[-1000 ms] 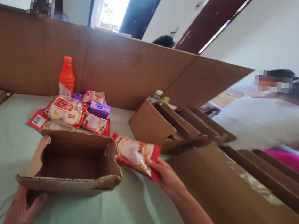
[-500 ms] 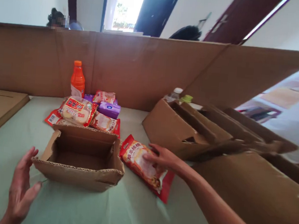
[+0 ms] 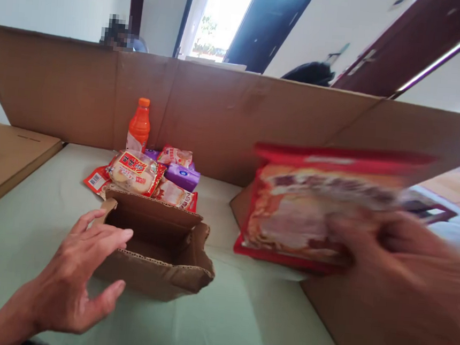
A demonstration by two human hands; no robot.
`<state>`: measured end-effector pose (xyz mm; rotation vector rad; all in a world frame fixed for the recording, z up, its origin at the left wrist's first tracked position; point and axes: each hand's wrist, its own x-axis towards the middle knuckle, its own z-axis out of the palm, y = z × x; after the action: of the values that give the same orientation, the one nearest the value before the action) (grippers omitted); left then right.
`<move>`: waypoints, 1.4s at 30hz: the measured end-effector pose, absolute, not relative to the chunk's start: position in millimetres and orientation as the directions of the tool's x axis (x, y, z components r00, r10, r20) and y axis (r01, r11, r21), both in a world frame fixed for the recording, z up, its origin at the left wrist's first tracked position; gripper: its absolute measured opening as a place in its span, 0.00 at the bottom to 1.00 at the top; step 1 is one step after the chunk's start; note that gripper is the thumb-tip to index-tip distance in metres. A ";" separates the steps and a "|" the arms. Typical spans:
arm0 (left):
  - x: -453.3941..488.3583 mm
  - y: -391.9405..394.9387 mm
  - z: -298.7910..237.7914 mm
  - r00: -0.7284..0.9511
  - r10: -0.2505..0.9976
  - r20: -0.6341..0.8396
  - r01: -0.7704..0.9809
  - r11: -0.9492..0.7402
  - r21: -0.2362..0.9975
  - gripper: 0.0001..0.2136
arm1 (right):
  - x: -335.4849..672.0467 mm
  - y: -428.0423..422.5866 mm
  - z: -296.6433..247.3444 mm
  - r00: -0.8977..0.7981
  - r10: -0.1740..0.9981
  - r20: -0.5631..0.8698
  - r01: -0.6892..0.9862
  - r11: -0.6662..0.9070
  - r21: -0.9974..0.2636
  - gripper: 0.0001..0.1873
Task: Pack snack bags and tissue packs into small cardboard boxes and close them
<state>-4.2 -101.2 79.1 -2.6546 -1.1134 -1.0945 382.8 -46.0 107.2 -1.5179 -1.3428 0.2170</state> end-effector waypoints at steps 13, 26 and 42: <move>-7.3 -119.4 76.4 0.370 0.672 0.641 0.832 -0.547 0.094 0.07 | 249.6 -32.3 106.8 -0.523 0.741 0.421 0.538 0.670 -0.511 0.08; -21.9 -120.5 52.6 0.254 0.677 0.690 0.764 -0.578 0.286 0.12 | 262.8 -35.3 113.8 -0.516 0.821 0.243 0.659 0.563 -0.499 0.12; -20.4 -115.2 20.6 -0.059 0.837 0.544 0.656 -0.378 0.653 0.18 | 306.3 -75.8 61.3 -0.456 0.843 0.285 0.594 0.527 -0.608 0.28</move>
<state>-20.4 -115.2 20.6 -2.2738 -1.8393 -1.5965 306.3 -75.8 61.3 -1.1635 -2.2047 0.5797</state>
